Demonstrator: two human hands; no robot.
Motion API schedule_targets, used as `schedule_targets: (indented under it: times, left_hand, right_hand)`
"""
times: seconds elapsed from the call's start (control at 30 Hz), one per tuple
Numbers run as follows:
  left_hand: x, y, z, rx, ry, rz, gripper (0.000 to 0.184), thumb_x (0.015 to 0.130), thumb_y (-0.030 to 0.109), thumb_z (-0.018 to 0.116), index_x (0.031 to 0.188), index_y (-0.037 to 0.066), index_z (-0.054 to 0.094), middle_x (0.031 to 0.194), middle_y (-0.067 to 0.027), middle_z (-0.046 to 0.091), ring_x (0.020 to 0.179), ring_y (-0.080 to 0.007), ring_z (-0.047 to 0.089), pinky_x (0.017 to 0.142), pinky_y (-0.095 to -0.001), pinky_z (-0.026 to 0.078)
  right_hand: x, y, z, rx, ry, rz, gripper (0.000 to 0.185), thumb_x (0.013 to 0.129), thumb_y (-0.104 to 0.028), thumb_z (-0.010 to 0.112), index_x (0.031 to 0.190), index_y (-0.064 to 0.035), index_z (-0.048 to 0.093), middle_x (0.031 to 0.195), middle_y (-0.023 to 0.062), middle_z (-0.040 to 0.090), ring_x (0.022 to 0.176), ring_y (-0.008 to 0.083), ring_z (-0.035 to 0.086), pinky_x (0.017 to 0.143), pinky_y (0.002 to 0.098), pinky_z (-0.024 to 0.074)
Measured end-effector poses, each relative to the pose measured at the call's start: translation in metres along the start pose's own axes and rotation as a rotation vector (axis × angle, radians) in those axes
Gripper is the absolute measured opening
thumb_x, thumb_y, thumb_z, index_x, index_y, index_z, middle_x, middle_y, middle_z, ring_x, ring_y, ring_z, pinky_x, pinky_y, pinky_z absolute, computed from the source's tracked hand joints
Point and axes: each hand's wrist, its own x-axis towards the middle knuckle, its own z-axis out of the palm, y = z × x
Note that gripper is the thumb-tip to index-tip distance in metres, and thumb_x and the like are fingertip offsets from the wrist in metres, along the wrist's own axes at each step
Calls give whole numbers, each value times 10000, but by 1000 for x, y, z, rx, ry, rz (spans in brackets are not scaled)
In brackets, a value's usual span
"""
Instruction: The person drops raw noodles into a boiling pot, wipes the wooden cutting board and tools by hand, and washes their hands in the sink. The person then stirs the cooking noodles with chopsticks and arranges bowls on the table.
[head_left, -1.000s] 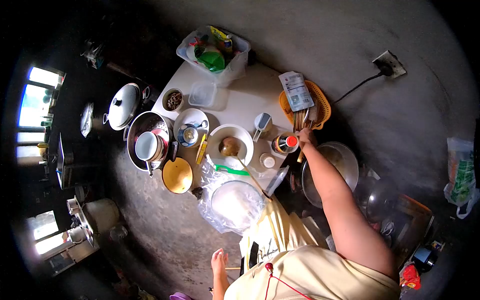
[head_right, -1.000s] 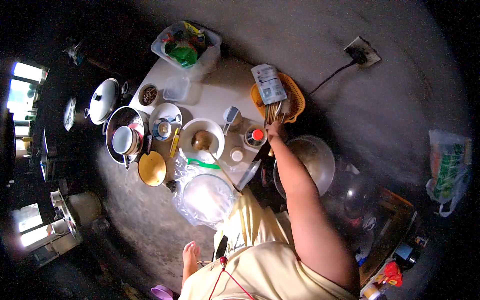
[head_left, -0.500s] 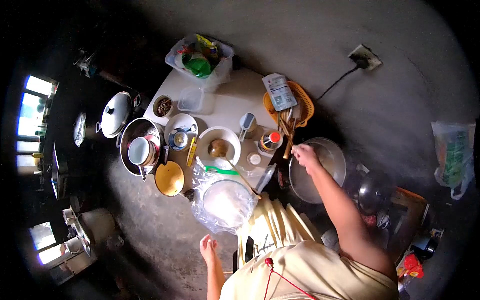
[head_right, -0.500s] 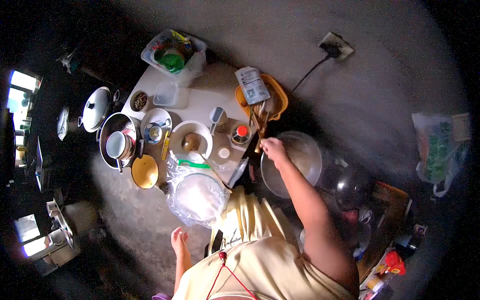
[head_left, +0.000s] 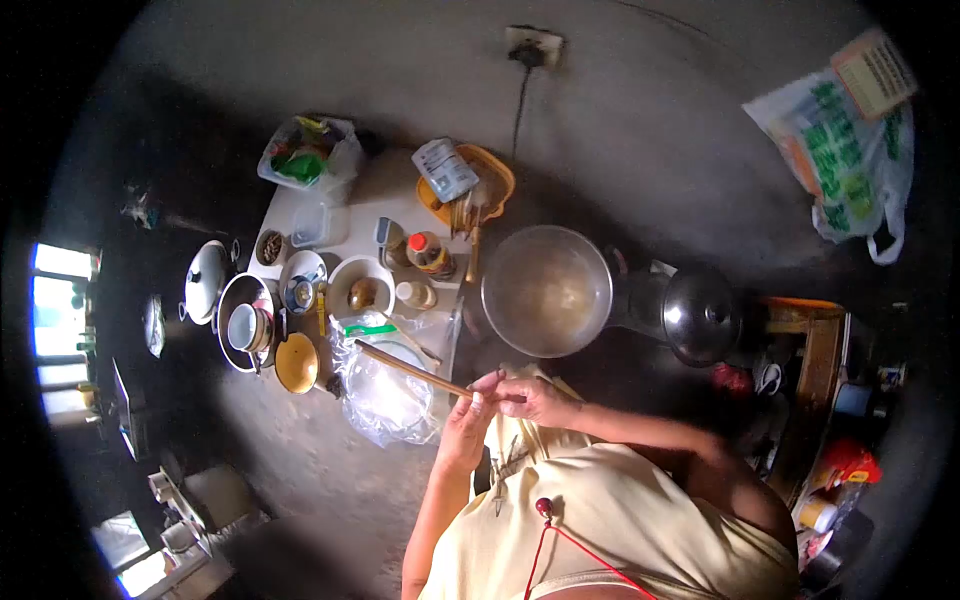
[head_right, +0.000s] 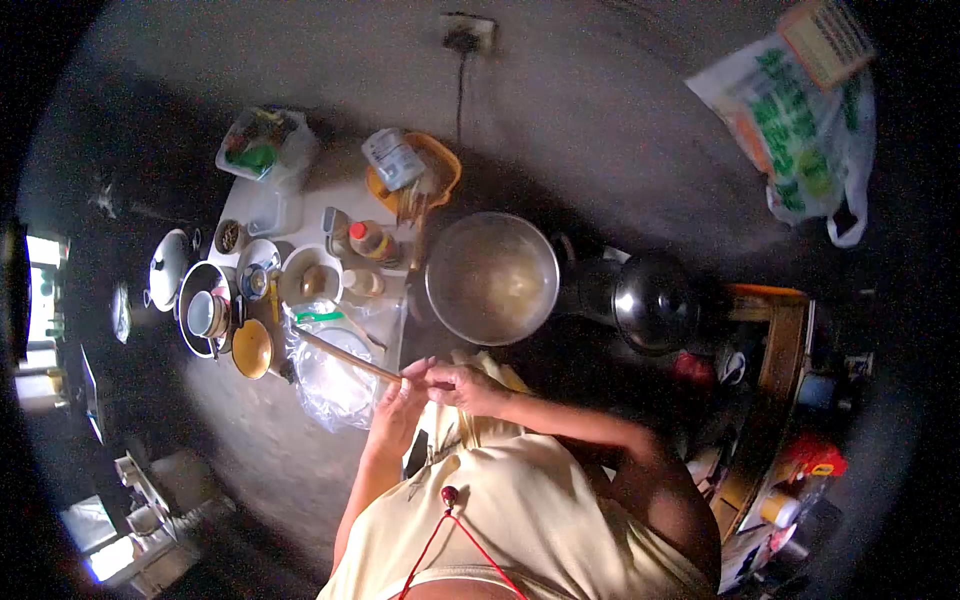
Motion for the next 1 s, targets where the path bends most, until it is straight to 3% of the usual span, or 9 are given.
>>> schedule_targets:
  times: [0.17,0.3,0.43,0.5,0.57,0.63,0.67,0.77,1.0]
  left_hand:
    - [-20,-24,39,-7,-89,27,415,904,318,425,1176,7,454,1229,-151,463,1139,-252,438,994,-375,290]
    - [-34,-43,60,52,153,147,388,916,308,395,1151,7,462,1127,-150,538,1081,-245,484,974,-377,314]
    - [-44,-59,57,222,166,198,313,931,272,368,1054,13,494,963,-121,613,1045,-213,511,962,-355,323]
    - [-48,-66,54,658,242,150,288,941,249,348,1035,26,502,874,-87,632,1023,-189,521,959,-353,326]
    - [-53,-69,63,676,307,99,224,927,179,372,1008,28,517,830,-75,635,1059,-222,513,994,-401,281]
    - [-55,-67,63,1501,138,243,167,882,107,418,978,37,536,814,-77,624,1109,-265,481,1029,-456,203]
    - [-54,-77,49,1549,119,242,165,835,76,458,966,53,556,845,-84,606,1147,-277,443,1047,-483,131]
    - [-52,-85,47,1574,78,241,166,836,73,456,961,67,565,905,-96,600,1149,-263,444,1046,-500,120]
    - [-36,-69,65,1681,91,271,383,817,151,529,1195,132,472,1219,-116,467,1202,-275,376,1036,-525,117]
  right_hand:
    - [-35,-13,-24,-25,-130,12,201,807,-221,582,798,-29,524,659,89,495,609,171,478,599,313,403]
    - [-58,-5,-42,-82,-258,-61,191,787,-207,597,753,-26,544,695,102,523,659,191,522,625,323,414]
    - [-80,-1,-60,-287,-423,46,240,744,-227,632,929,-76,611,843,80,578,813,229,577,732,341,444]
    - [-84,-12,-72,-535,-283,-108,412,690,-275,690,1048,-121,557,789,82,558,749,228,579,667,352,464]
    - [-85,-34,-82,-238,-232,116,632,648,-281,744,1204,-172,464,855,39,489,671,162,519,641,303,455]
    - [-83,-39,-90,64,-297,144,700,667,-231,732,1282,-172,404,903,6,440,713,117,453,673,252,418]
    - [-81,-36,-94,-2,-302,-132,661,703,-279,711,1277,-139,414,900,-7,430,761,109,439,709,239,394]
    - [-87,-35,-99,155,-402,-84,387,828,-387,549,1038,-67,607,842,21,450,793,115,463,725,247,395]
    - [-104,-12,-113,269,-201,-19,342,881,-315,480,771,-9,585,806,37,468,602,79,520,526,201,432]
